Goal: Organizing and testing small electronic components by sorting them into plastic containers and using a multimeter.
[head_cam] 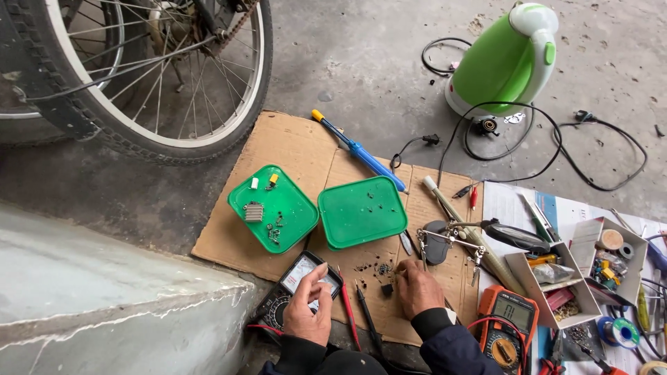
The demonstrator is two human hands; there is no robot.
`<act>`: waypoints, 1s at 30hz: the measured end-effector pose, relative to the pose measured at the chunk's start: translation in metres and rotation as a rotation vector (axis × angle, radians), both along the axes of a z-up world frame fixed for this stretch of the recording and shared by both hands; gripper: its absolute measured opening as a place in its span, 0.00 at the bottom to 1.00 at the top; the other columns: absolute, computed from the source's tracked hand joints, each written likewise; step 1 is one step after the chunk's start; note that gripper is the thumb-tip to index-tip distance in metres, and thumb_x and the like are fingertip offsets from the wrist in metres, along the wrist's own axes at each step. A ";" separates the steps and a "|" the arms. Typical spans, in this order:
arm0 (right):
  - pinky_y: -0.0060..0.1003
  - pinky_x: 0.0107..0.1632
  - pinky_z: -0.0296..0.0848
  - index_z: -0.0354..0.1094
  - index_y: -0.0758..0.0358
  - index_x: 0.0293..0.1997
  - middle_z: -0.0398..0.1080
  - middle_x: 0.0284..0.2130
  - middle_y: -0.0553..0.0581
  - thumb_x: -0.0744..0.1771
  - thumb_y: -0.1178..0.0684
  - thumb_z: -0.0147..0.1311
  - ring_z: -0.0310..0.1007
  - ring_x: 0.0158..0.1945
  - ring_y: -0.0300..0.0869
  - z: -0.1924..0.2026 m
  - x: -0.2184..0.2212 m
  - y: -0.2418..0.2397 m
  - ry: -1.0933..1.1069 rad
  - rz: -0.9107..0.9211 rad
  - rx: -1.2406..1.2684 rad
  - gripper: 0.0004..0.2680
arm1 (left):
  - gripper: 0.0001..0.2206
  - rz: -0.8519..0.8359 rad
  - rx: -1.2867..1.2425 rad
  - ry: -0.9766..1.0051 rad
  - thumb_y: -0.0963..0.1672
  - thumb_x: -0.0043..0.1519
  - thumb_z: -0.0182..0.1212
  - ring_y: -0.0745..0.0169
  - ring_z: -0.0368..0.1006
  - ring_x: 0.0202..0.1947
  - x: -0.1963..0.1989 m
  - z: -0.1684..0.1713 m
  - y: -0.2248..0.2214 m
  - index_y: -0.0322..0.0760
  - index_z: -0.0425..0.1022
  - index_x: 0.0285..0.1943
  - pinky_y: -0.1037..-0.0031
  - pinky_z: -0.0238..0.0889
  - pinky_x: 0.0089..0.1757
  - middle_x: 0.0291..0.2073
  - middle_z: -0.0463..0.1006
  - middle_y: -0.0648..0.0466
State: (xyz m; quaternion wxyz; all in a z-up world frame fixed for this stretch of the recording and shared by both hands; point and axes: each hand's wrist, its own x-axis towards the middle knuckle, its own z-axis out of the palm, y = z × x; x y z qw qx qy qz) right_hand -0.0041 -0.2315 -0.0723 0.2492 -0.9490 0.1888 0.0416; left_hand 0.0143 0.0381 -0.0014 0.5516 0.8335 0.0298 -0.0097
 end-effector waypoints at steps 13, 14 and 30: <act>0.58 0.44 0.79 0.72 0.56 0.46 0.76 0.44 0.61 0.69 0.49 0.56 0.81 0.38 0.63 -0.027 -0.017 -0.010 -0.027 -0.065 -0.177 0.06 | 0.15 -0.492 0.399 -0.465 0.44 0.58 0.72 0.56 0.75 0.47 0.011 -0.023 -0.059 0.45 0.80 0.54 0.63 0.69 0.47 0.50 0.78 0.59; 0.58 0.44 0.79 0.72 0.56 0.46 0.76 0.44 0.61 0.69 0.49 0.56 0.81 0.38 0.63 -0.027 -0.020 -0.013 -0.024 -0.072 -0.180 0.06 | 0.15 -0.499 0.394 -0.465 0.44 0.58 0.72 0.56 0.75 0.47 0.013 -0.024 -0.064 0.45 0.80 0.54 0.63 0.69 0.47 0.50 0.78 0.59; 0.54 0.41 0.77 0.73 0.54 0.43 0.75 0.39 0.57 0.67 0.51 0.58 0.79 0.38 0.59 -0.025 -0.033 -0.024 -0.168 0.015 -0.304 0.04 | 0.15 -0.748 0.508 -0.812 0.41 0.66 0.59 0.39 0.68 0.73 0.013 -0.107 -0.110 0.27 0.81 0.61 0.51 0.54 0.72 0.66 0.79 0.43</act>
